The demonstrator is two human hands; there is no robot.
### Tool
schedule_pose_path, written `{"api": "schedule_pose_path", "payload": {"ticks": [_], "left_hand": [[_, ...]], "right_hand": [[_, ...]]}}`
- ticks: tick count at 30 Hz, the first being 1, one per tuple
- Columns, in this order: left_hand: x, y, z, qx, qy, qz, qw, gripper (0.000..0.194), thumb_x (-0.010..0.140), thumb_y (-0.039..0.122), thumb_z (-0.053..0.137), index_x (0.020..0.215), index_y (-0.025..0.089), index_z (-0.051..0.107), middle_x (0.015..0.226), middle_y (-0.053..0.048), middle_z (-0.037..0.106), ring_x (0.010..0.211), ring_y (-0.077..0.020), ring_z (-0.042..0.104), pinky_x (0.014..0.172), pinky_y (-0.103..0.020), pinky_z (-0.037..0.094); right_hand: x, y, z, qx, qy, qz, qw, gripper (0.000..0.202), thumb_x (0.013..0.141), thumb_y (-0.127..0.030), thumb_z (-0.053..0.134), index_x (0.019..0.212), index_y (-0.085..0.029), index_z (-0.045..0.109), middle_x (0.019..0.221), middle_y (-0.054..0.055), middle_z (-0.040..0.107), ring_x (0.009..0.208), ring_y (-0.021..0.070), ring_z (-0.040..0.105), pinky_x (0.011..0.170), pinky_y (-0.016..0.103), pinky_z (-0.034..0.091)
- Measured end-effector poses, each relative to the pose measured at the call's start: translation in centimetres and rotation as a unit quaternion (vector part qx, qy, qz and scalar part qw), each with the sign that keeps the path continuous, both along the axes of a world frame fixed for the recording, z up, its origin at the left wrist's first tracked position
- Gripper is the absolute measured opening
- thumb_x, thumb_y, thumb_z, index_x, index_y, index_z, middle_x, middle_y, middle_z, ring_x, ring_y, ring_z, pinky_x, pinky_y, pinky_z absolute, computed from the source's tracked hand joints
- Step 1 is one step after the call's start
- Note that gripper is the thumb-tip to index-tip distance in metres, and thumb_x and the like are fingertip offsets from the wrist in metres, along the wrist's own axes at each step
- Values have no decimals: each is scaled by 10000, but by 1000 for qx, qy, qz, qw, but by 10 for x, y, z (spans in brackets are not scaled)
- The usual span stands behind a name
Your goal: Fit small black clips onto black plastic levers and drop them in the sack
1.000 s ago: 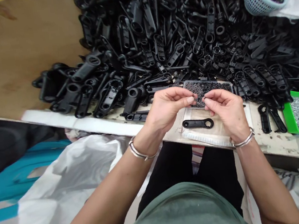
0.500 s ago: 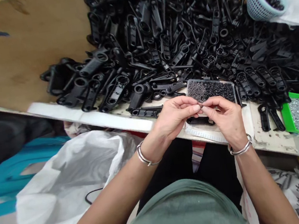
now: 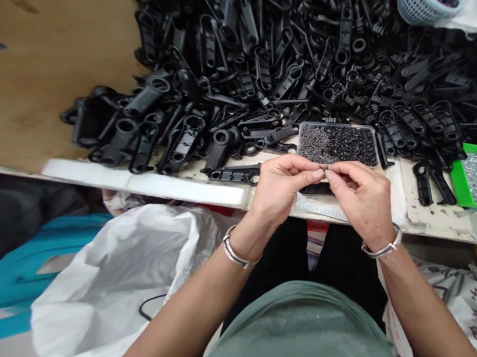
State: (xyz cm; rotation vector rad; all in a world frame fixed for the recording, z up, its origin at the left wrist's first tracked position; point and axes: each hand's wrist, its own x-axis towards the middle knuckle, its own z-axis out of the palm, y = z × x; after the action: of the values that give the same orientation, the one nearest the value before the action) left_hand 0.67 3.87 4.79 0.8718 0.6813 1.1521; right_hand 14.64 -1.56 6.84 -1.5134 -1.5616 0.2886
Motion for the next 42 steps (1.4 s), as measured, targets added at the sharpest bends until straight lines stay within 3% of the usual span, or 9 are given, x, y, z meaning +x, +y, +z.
{"api": "schedule_pose_path", "payload": {"ticks": [6,9,11,15,17,19,24,32,42], "left_hand": [[2,-5,-1,53,74,17,996,77,664,153,795,718,143,740,753,-26,760,709,-137,706,715,-253,585],[-4,-8,0,128,148,-1,981,61,750,157,745,810,149,753,825,-39,775,763,-156,723,753,-266,596],[-12,-9,-1,214,237,3,947,118,803,153,710,911,165,753,942,-50,779,868,-173,731,833,-288,591],[-25,-11,-12,390,419,17,820,278,782,95,731,1054,148,707,1159,-104,726,1111,-241,671,992,-386,538],[-27,-11,-21,430,470,7,771,287,771,71,732,1048,132,691,1122,-113,732,1076,-250,679,956,-400,553],[-27,-13,-28,443,486,8,753,262,789,55,706,1038,133,679,1043,-91,749,982,-222,701,892,-364,573],[-22,-21,-35,432,465,38,772,237,818,59,675,1027,168,675,960,-31,759,883,-167,701,812,-279,571],[-22,-24,-37,396,462,24,793,226,815,85,672,1004,205,703,921,-11,764,842,-173,700,773,-283,559],[-22,-25,-37,375,435,24,818,264,802,51,662,1009,211,702,934,-8,765,886,-171,697,812,-280,550]], "right_hand": [[-3,2,-2,-10,-24,-27,999,100,822,-242,635,834,-179,712,787,26,738,626,145,672,652,295,579],[1,3,-1,-11,-36,-39,999,102,801,-252,640,815,-183,713,728,17,724,586,140,654,636,290,573],[9,2,-3,-29,-29,-45,998,119,799,-273,646,827,-184,720,701,15,714,568,138,644,611,283,562],[30,-6,-13,-89,-23,-46,995,144,799,-306,654,826,-185,727,680,15,702,554,136,628,580,269,534],[36,-12,-19,-112,-40,-38,992,154,802,-313,647,815,-181,726,676,14,702,546,134,622,572,263,523],[39,-16,-24,-119,-70,-26,990,155,803,-306,637,801,-178,725,683,16,708,545,134,619,581,263,519],[35,-20,-26,-77,-155,-1,985,130,821,-248,612,777,-178,712,690,16,710,545,128,615,591,248,509],[29,-19,-23,-27,-257,20,966,134,863,-182,570,796,-177,686,740,37,719,625,149,661,655,264,524],[33,-19,-23,-114,-141,-23,983,110,813,-265,650,791,-183,720,688,8,716,536,131,618,583,254,499]]}}
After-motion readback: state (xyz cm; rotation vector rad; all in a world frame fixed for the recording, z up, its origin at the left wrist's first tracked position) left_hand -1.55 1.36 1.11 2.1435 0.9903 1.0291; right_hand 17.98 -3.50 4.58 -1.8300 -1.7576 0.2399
